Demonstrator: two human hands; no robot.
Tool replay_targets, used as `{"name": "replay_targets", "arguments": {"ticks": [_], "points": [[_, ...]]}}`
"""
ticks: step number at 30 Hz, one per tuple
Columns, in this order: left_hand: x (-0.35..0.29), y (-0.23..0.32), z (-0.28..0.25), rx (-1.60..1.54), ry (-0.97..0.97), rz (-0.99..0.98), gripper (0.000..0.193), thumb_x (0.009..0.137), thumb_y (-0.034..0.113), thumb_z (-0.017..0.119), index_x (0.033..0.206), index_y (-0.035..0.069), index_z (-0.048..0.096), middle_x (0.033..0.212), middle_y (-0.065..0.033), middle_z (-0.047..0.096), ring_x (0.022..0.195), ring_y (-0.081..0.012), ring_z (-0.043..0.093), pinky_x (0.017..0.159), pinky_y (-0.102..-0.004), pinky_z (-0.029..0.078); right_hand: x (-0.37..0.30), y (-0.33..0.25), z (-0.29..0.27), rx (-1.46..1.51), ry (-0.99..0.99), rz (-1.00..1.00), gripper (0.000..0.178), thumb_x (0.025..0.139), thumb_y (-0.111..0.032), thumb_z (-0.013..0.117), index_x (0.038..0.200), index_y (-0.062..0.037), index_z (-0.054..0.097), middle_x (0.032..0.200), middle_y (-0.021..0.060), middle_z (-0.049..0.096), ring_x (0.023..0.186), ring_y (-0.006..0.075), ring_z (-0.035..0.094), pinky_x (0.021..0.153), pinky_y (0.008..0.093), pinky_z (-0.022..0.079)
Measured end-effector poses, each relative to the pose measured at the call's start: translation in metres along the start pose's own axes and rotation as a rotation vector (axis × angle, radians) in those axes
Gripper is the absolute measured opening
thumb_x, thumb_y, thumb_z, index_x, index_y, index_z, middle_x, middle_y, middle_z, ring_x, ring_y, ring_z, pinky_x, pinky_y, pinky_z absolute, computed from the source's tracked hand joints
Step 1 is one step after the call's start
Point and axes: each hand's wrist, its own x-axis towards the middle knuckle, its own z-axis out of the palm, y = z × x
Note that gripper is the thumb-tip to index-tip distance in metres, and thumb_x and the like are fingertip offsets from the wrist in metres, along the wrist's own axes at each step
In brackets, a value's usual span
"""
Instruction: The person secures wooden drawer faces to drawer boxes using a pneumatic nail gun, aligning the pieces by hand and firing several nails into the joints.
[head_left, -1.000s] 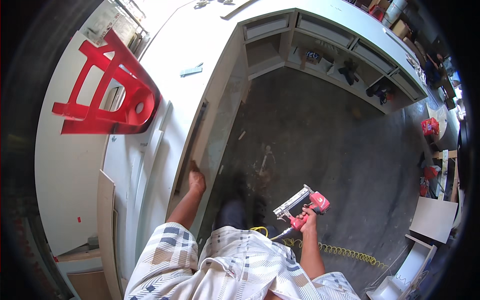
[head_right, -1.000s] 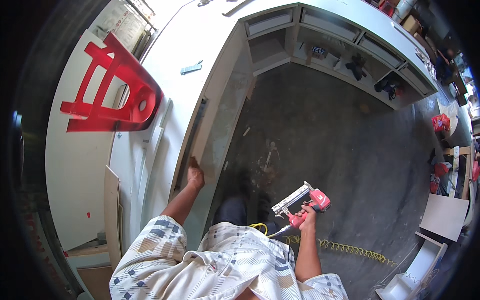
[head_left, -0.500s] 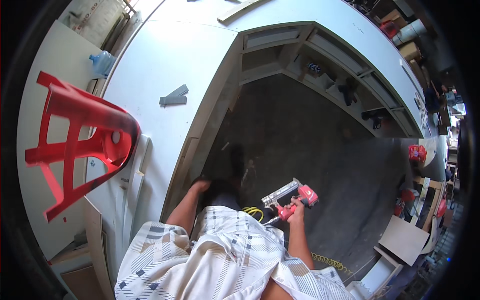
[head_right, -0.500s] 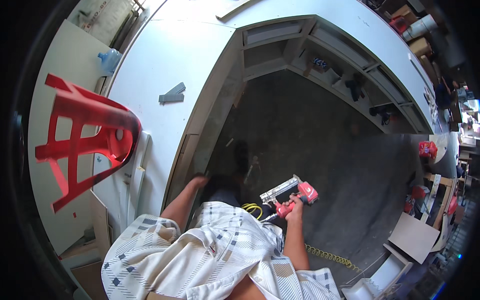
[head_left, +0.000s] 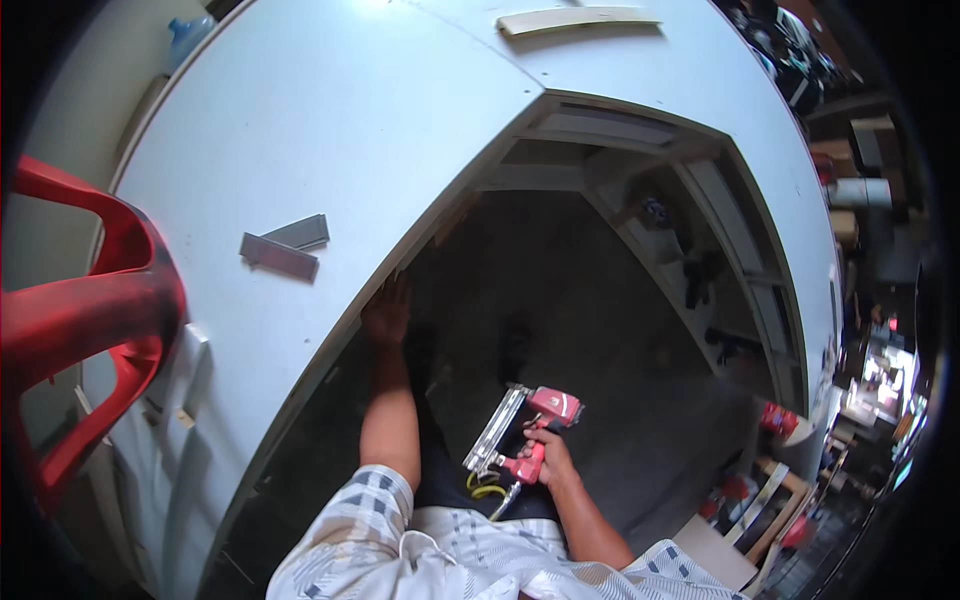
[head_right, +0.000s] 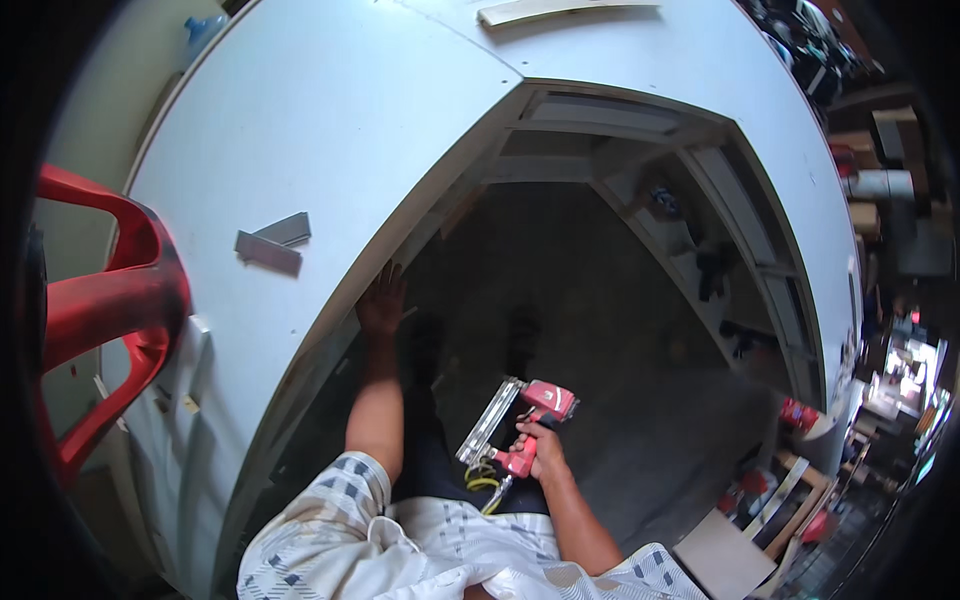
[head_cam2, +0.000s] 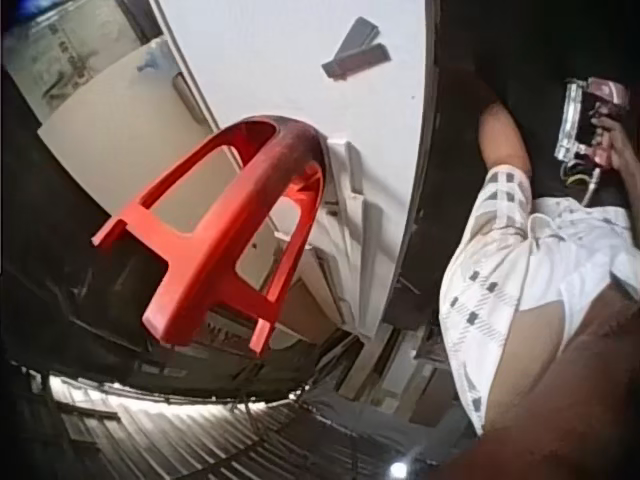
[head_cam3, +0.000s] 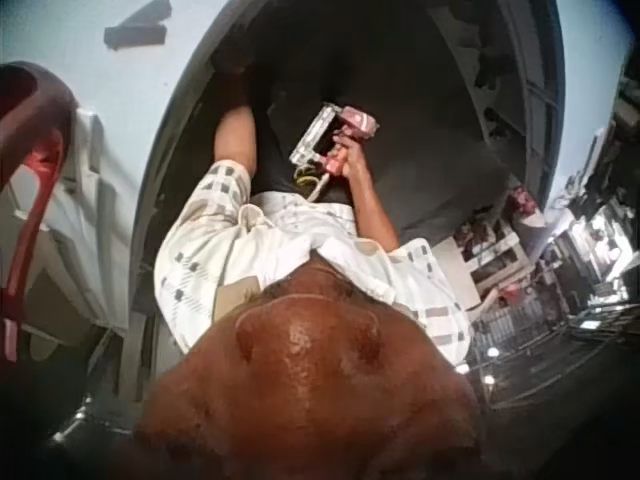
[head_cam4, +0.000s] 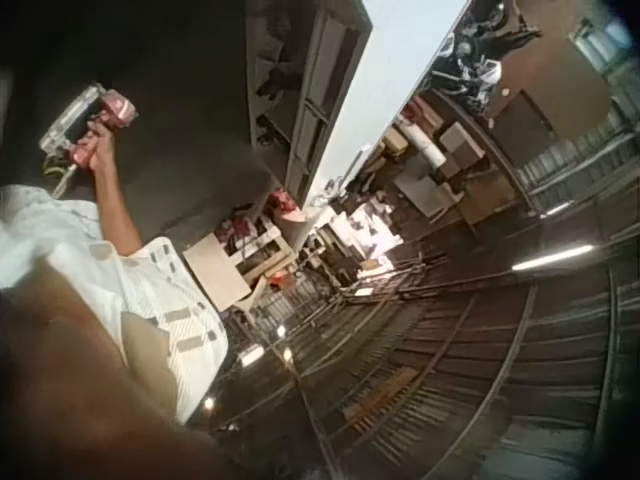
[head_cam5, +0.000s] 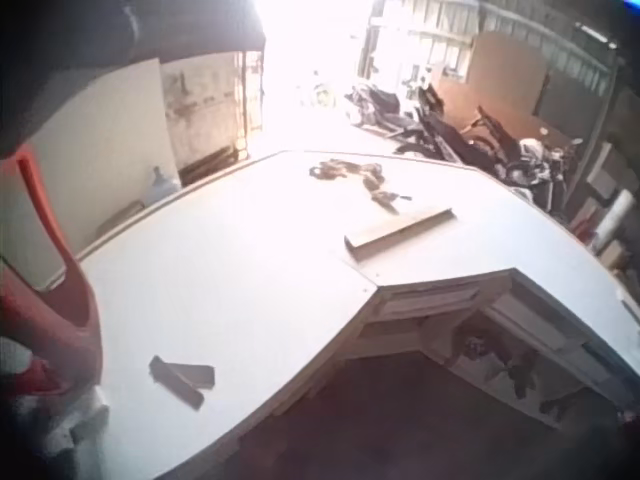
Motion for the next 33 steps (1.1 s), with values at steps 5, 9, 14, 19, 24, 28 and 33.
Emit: {"name": "replay_targets", "arguments": {"ticks": [5,9,14,19,24,28,33], "points": [[0.070,0.000,-0.031,-0.328,-0.509,0.317,0.066,0.100,0.049,0.055,0.140,-0.004,0.052,0.146,-0.0259,0.051,0.141,-0.0413,0.043,0.120,-0.0610,0.030,0.063,-0.037,-0.013,-0.225,0.050,0.184,0.016,0.087,-0.005,0.067,0.100,-0.0088,0.060,0.066,0.0015,0.054,0.052,0.0146,0.055,0.060,0.0372,0.056],[0.102,0.030,-0.053,-0.422,-0.426,0.388,0.064,0.100,0.047,0.055,0.140,-0.004,0.052,0.147,-0.0253,0.051,0.141,-0.0406,0.043,0.120,-0.0602,0.030,0.079,-0.043,-0.020,-0.326,0.014,0.203,0.015,0.089,-0.003,0.065,0.102,-0.0074,0.060,0.066,0.0019,0.054,0.052,0.0158,0.056,0.062,0.0351,0.056],[0.097,0.046,-0.043,-0.451,-0.375,0.399,0.062,0.101,0.045,0.054,0.140,-0.004,0.052,0.148,-0.0245,0.051,0.142,-0.0397,0.043,0.121,-0.0592,0.029,0.073,-0.040,-0.015,-0.264,0.086,0.258,0.016,0.089,-0.003,0.065,0.103,-0.0076,0.060,0.066,0.0018,0.054,0.050,0.0153,0.054,0.060,0.0363,0.056],[0.058,0.027,-0.025,-0.489,-0.311,0.381,0.060,0.102,0.043,0.053,0.140,-0.004,0.052,0.148,-0.0237,0.050,0.142,-0.0389,0.043,0.121,-0.0582,0.029,0.063,-0.043,0.001,-0.286,0.126,0.197,0.016,0.089,-0.004,0.065,0.104,-0.0066,0.060,0.065,0.0019,0.054,0.050,0.0150,0.053,0.060,0.0364,0.056],[-0.029,-0.010,-0.002,-0.528,-0.168,0.363,0.058,0.103,0.040,0.052,0.141,-0.004,0.052,0.149,-0.0229,0.050,0.142,-0.0380,0.043,0.122,-0.0573,0.029,0.044,-0.047,0.027,-0.263,0.066,0.152,0.016,0.089,-0.003,0.064,0.102,-0.0077,0.057,0.063,0.0007,0.051,0.050,0.0140,0.051,0.056,0.0344,0.054],[-0.111,-0.030,0.038,-0.527,-0.030,0.339,0.057,0.103,0.039,0.052,0.141,-0.004,0.052,0.150,-0.0223,0.050,0.142,-0.0373,0.043,0.122,-0.0565,0.028,0.024,-0.047,0.051,-0.302,0.006,0.109,0.018,0.086,-0.003,0.067,0.101,-0.0077,0.058,0.064,0.0017,0.052,0.049,0.0160,0.052,0.056,0.0364,0.055],[-0.160,-0.008,0.060,-0.457,-0.179,0.212,0.057,0.103,0.039,0.051,0.142,-0.003,0.051,0.149,-0.0211,0.052,0.142,-0.0368,0.044,0.124,-0.0564,0.024,-0.002,-0.053,0.060,-0.342,-0.007,0.015,0.021,0.084,-0.004,0.068,0.104,-0.0072,0.060,0.066,0.0022,0.054,0.049,0.0157,0.055,0.056,0.0368,0.057]]}}
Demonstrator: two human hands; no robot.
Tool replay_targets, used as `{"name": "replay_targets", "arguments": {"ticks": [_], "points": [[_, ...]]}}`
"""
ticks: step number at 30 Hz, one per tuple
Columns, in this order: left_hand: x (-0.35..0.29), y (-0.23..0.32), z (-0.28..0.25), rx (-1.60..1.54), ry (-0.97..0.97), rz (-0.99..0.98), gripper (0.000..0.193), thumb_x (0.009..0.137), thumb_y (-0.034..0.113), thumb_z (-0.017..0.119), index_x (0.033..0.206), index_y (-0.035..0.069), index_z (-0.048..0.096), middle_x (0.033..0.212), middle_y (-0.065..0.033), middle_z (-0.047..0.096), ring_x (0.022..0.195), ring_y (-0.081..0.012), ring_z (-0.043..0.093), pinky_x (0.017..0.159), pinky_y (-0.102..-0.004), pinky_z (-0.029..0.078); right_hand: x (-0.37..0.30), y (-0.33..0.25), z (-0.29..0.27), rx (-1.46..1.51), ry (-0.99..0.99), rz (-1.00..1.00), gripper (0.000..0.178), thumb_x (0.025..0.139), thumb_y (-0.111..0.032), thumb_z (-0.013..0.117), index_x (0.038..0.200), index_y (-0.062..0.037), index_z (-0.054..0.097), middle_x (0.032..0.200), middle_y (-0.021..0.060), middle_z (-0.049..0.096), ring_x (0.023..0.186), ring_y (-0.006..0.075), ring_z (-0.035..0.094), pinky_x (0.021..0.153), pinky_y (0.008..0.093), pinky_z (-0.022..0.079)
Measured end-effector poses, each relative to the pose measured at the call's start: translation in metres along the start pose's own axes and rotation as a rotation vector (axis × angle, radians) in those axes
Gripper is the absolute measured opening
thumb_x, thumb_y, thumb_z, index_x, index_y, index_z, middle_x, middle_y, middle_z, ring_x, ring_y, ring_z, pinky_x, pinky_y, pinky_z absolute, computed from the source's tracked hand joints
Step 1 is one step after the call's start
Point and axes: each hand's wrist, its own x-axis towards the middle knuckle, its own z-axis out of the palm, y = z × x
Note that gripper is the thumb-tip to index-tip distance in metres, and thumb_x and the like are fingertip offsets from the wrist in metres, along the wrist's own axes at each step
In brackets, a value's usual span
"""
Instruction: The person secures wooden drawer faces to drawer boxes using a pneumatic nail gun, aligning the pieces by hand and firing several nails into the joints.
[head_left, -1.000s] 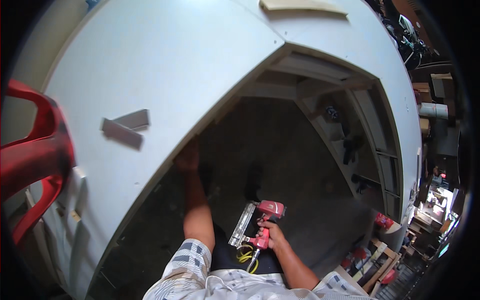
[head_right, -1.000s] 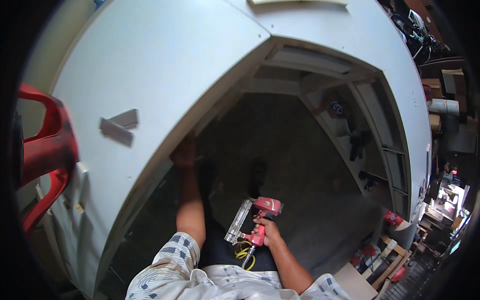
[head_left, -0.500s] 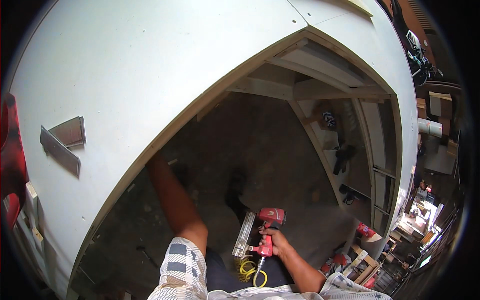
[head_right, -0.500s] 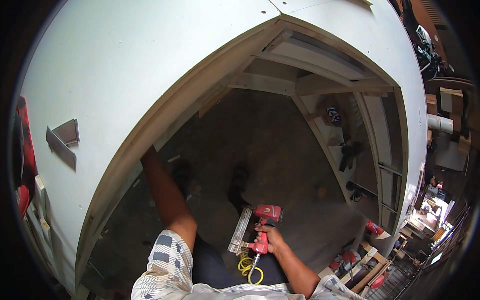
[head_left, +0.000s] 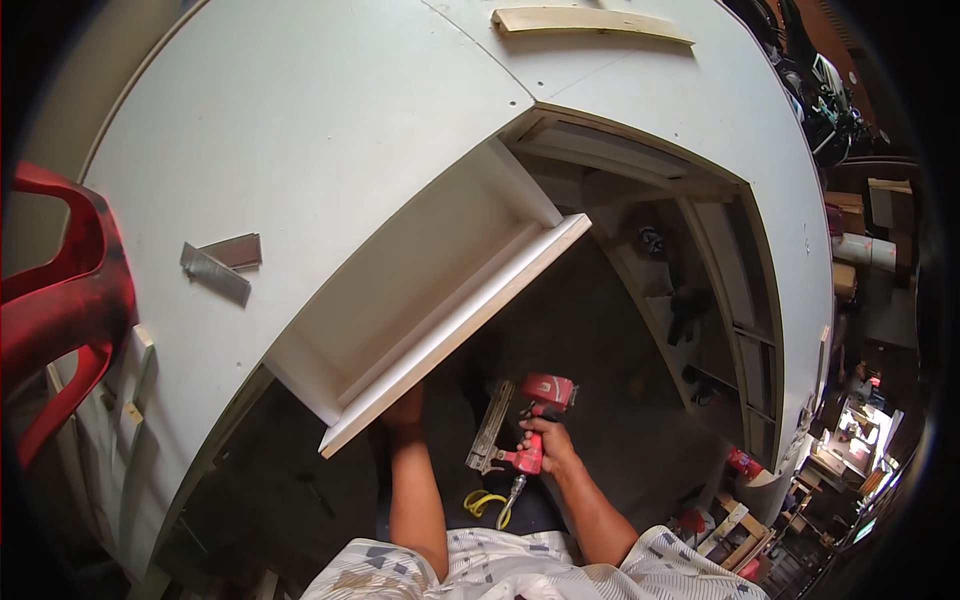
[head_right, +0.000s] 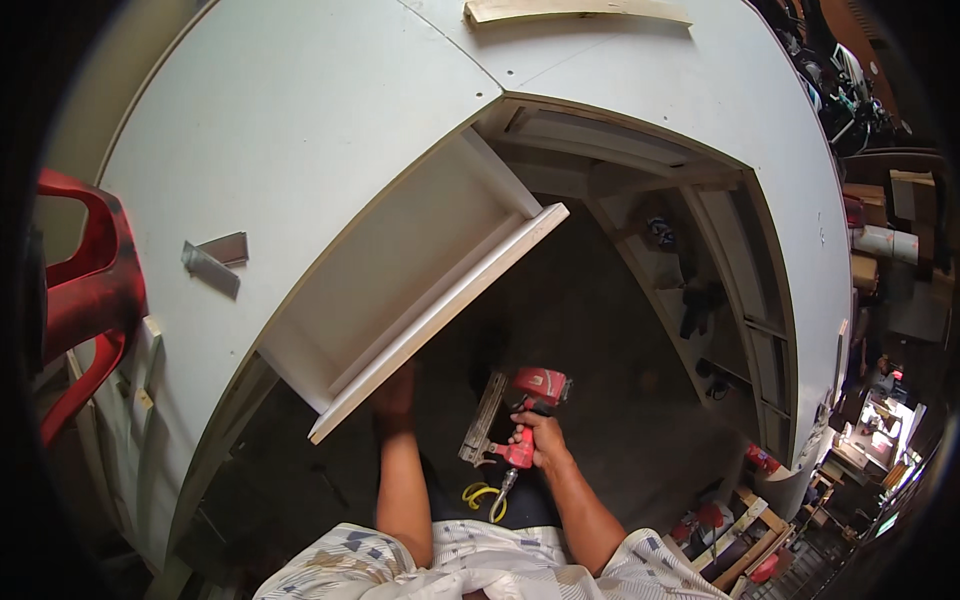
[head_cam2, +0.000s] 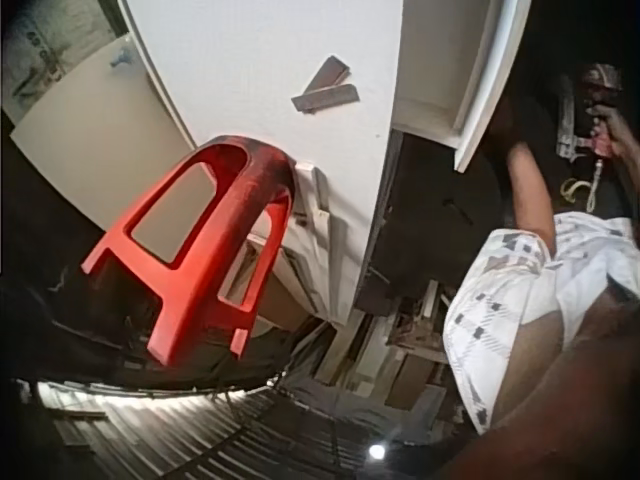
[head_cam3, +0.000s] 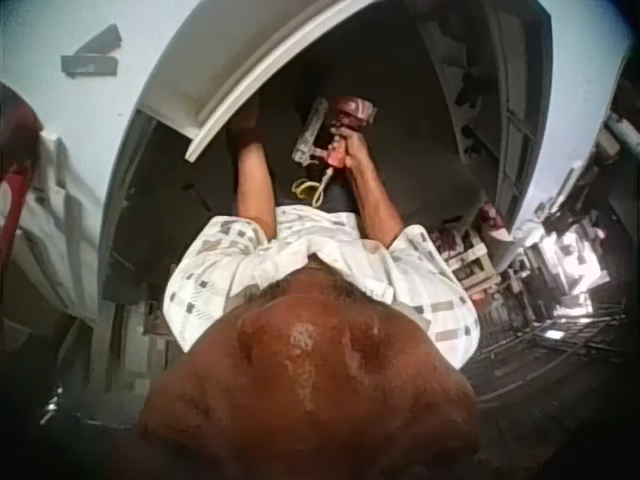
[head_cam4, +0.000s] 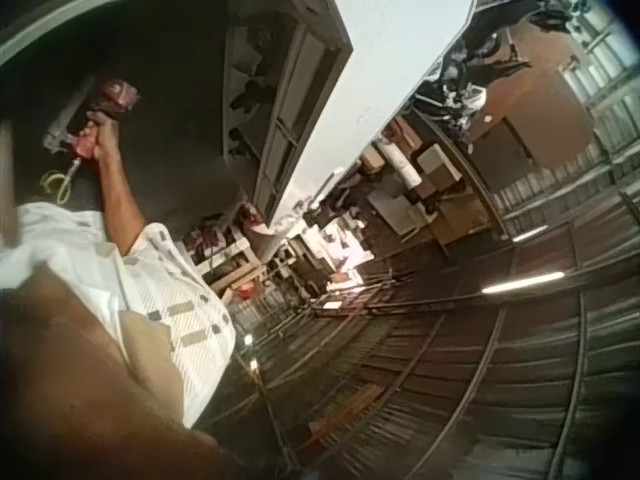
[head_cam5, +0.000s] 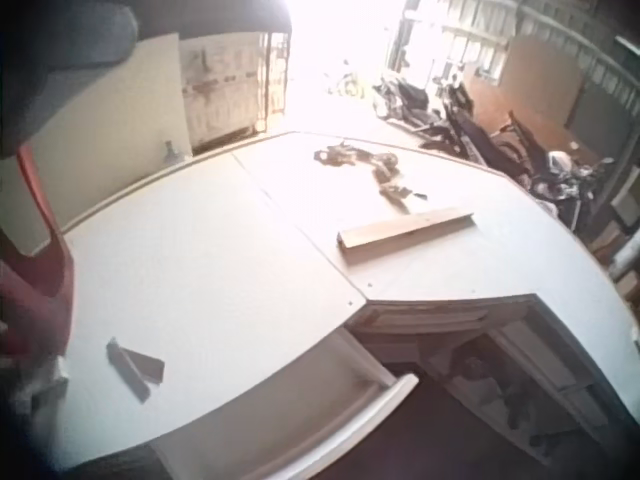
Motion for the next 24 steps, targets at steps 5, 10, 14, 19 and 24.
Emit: {"name": "replay_targets", "arguments": {"ticks": [5,10,14,19,24], "points": [[-0.009,0.014,0.014,0.226,0.193,0.035,0.059,0.100,0.041,0.058,0.140,-0.002,0.054,0.147,-0.0192,0.054,0.141,-0.0354,0.045,0.123,-0.0529,0.029,-0.034,-0.010,0.004,0.080,-0.055,-0.079,0.025,0.084,-0.003,0.069,0.108,-0.0074,0.061,0.065,0.0021,0.055,0.049,0.0149,0.055,0.056,0.0368,0.057],[-0.049,-0.021,0.078,0.442,0.639,-0.335,0.059,0.102,0.047,0.049,0.135,-0.001,0.058,0.142,-0.0221,0.057,0.135,-0.0345,0.052,0.117,-0.0526,0.036,-0.069,-0.032,-0.008,0.133,-0.123,-0.092,0.027,0.086,-0.005,0.068,0.112,-0.0078,0.061,0.065,0.0015,0.054,0.049,0.0144,0.055,0.057,0.0361,0.055],[-0.064,-0.082,0.185,1.739,0.817,-0.740,0.053,0.103,0.047,0.052,0.115,-0.002,0.069,0.119,-0.0176,0.071,0.102,-0.0299,0.070,0.091,-0.0408,0.055,-0.079,-0.057,-0.021,0.234,-0.200,-0.157,0.028,0.088,-0.006,0.066,0.115,-0.0071,0.060,0.064,0.0006,0.053,0.050,0.0133,0.054,0.058,0.0354,0.054],[0.010,-0.151,0.272,2.566,-0.228,0.201,0.056,0.084,0.042,0.081,0.118,0.001,0.064,0.120,-0.0193,0.064,0.108,-0.0361,0.063,0.094,-0.0450,0.050,-0.072,-0.078,-0.016,0.331,-0.236,-0.192,0.029,0.088,-0.006,0.065,0.116,-0.0061,0.060,0.064,0.0000,0.052,0.050,0.0125,0.052,0.060,0.0350,0.053],[0.129,-0.156,0.249,2.592,-0.164,-0.604,0.115,0.069,0.067,0.083,0.147,-0.008,0.042,0.148,-0.0314,0.046,0.140,-0.0425,0.045,0.117,-0.0469,0.036,-0.062,-0.085,0.016,0.428,-0.238,-0.222,0.032,0.089,-0.007,0.067,0.119,-0.0048,0.059,0.063,-0.0005,0.054,0.051,0.0130,0.054,0.060,0.0349,0.053]]}}
